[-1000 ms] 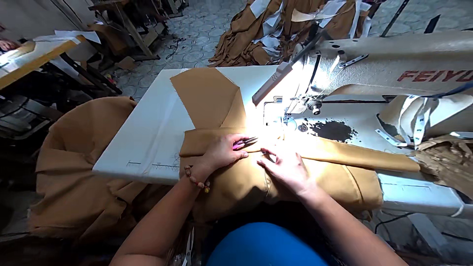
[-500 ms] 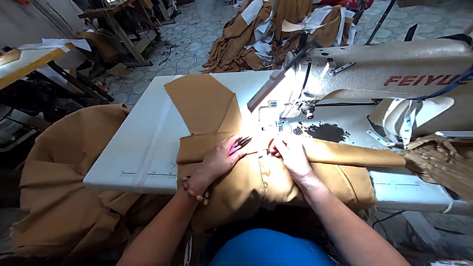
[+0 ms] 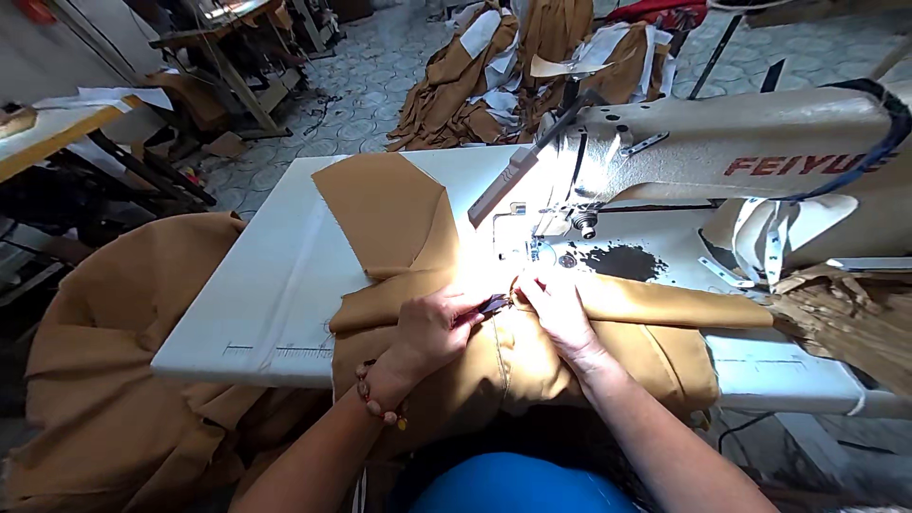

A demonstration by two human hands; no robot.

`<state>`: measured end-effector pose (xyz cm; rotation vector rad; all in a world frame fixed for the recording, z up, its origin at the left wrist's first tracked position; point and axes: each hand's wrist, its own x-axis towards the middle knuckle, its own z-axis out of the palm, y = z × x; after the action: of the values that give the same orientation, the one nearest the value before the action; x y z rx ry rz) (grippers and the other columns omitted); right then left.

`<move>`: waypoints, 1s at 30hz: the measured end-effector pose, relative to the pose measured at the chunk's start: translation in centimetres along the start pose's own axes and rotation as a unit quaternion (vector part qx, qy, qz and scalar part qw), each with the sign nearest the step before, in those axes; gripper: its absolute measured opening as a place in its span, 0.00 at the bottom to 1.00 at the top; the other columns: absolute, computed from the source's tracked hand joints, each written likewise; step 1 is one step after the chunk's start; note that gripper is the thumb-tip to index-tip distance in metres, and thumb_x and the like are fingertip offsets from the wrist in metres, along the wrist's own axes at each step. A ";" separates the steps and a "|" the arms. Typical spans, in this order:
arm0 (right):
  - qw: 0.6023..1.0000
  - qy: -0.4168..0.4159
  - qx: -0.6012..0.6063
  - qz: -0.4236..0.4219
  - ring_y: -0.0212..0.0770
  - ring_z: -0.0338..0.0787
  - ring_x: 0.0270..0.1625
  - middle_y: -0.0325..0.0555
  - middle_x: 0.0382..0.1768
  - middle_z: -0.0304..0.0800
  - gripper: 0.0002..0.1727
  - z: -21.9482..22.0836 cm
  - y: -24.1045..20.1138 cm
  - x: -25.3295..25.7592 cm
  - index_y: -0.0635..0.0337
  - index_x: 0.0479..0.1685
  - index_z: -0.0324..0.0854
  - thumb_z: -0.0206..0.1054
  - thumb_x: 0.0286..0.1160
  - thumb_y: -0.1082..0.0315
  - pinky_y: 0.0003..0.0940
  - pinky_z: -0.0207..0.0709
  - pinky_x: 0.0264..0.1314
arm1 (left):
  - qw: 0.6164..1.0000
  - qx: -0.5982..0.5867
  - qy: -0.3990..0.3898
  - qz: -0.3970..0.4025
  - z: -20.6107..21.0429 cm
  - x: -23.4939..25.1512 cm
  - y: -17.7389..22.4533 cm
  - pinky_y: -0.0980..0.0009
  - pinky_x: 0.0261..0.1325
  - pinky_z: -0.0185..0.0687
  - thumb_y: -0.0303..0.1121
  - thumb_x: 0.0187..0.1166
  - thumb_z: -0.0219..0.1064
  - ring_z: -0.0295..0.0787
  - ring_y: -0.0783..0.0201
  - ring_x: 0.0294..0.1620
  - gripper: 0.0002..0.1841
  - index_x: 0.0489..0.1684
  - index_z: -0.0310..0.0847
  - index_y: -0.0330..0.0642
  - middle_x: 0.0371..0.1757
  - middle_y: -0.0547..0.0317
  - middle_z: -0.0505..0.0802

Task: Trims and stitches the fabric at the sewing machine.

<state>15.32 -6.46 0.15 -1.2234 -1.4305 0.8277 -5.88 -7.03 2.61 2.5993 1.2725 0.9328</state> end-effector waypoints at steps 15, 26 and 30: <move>0.921 -0.017 -0.384 -0.067 0.62 0.90 0.60 0.59 0.50 0.93 0.16 -0.9 -2.2 -3.6 0.62 0.48 0.92 0.62 0.82 0.61 0.65 0.75 0.66 | 0.991 -0.012 -0.067 -0.112 0.9 0.1 -1.8 0.46 0.43 0.83 0.41 0.79 0.64 0.92 0.53 0.41 0.17 0.57 0.94 0.47 0.41 0.54 0.94; 0.913 -0.130 -0.371 -0.107 0.59 0.94 0.54 0.54 0.42 0.96 0.25 -1.2 -1.4 -8.0 0.57 0.40 0.93 0.58 0.85 0.46 0.70 0.77 0.63 | 0.955 -0.145 -0.199 0.163 5.7 10.7 11.2 0.58 0.46 0.89 0.33 0.80 0.69 0.91 0.59 0.41 0.15 0.62 0.85 0.39 0.47 0.51 0.92; 0.880 -0.323 -0.334 0.099 0.63 0.89 0.63 0.64 0.55 0.92 0.30 -2.0 -3.6 -7.0 0.68 0.53 0.87 0.51 0.91 0.47 0.67 0.76 0.63 | 0.927 -0.087 -0.287 0.225 11.4 15.8 19.2 0.37 0.50 0.82 0.32 0.83 0.67 0.92 0.41 0.51 0.16 0.66 0.86 0.42 0.58 0.43 0.93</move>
<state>15.96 -14.30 2.12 -1.7230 -2.2919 0.9700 20.99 -5.77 7.59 2.7501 0.4361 0.2463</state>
